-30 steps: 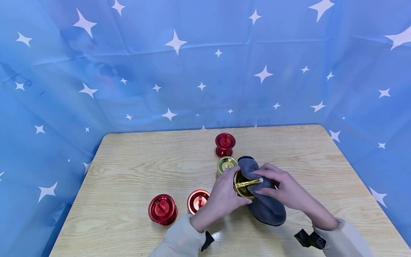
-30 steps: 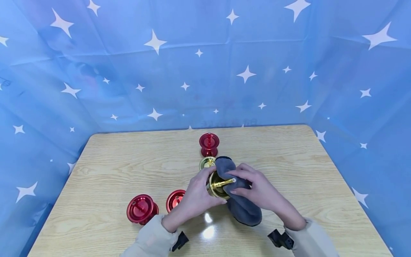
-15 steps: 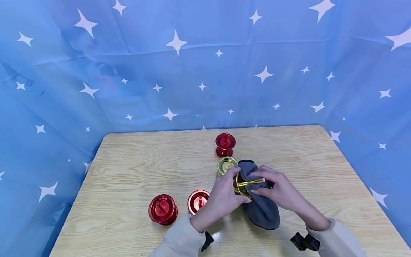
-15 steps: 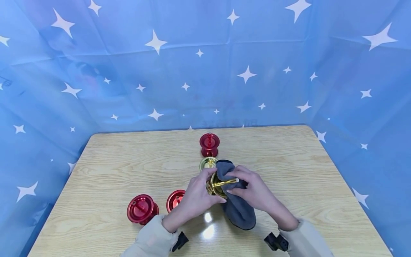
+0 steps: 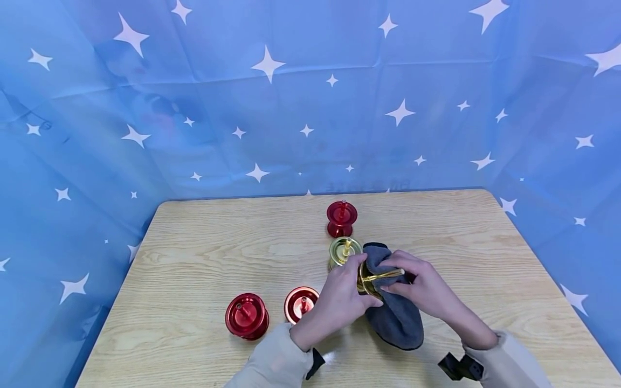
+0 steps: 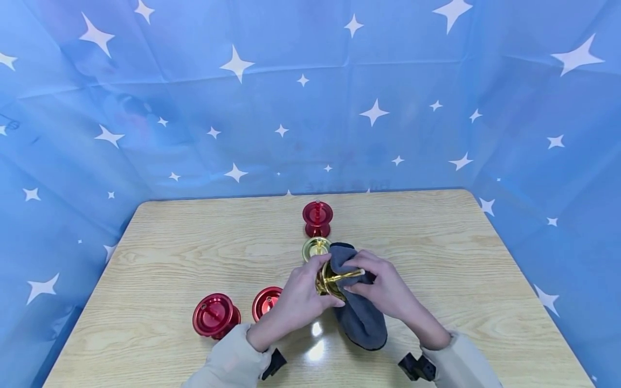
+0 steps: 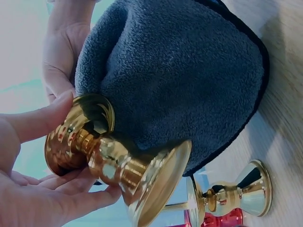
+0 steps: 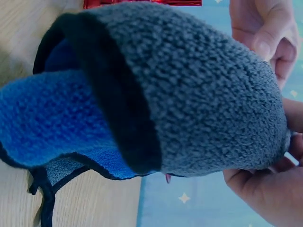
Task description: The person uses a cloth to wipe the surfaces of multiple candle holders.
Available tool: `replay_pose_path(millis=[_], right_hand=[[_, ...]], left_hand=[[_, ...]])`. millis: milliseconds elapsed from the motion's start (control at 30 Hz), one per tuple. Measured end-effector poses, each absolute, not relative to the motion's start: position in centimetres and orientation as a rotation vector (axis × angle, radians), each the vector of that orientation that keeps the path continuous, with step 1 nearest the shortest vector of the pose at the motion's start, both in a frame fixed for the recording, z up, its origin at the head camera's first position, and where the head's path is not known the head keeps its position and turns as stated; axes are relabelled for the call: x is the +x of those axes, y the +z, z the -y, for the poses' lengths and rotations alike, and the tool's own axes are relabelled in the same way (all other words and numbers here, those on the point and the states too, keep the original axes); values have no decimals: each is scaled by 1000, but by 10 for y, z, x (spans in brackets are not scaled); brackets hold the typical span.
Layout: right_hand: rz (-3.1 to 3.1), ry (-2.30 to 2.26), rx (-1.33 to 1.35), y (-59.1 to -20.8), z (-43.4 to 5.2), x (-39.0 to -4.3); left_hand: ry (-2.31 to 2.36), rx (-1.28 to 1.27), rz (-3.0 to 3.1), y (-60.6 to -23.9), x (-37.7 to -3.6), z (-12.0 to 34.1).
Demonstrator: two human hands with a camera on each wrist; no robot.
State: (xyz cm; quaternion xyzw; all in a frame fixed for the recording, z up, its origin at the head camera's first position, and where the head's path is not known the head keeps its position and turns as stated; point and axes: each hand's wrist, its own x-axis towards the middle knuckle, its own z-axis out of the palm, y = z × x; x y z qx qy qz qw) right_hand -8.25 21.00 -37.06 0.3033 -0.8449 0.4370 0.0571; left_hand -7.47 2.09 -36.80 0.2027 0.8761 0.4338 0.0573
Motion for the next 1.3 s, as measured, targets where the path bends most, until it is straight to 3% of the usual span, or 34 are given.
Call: replay_pose_path(millis=[600, 900, 1300], right_hand=[[2570, 1673, 768, -369, -222, -82], [2524, 1467, 897, -357, -233, -85], [2645, 1285, 1007, -356, -219, -87]], left_hand=[[1212, 626, -2688, -371, -76, -19], [1448, 520, -2462, -373, -81, -9], [1512, 601, -2330, -361, -82, -5]])
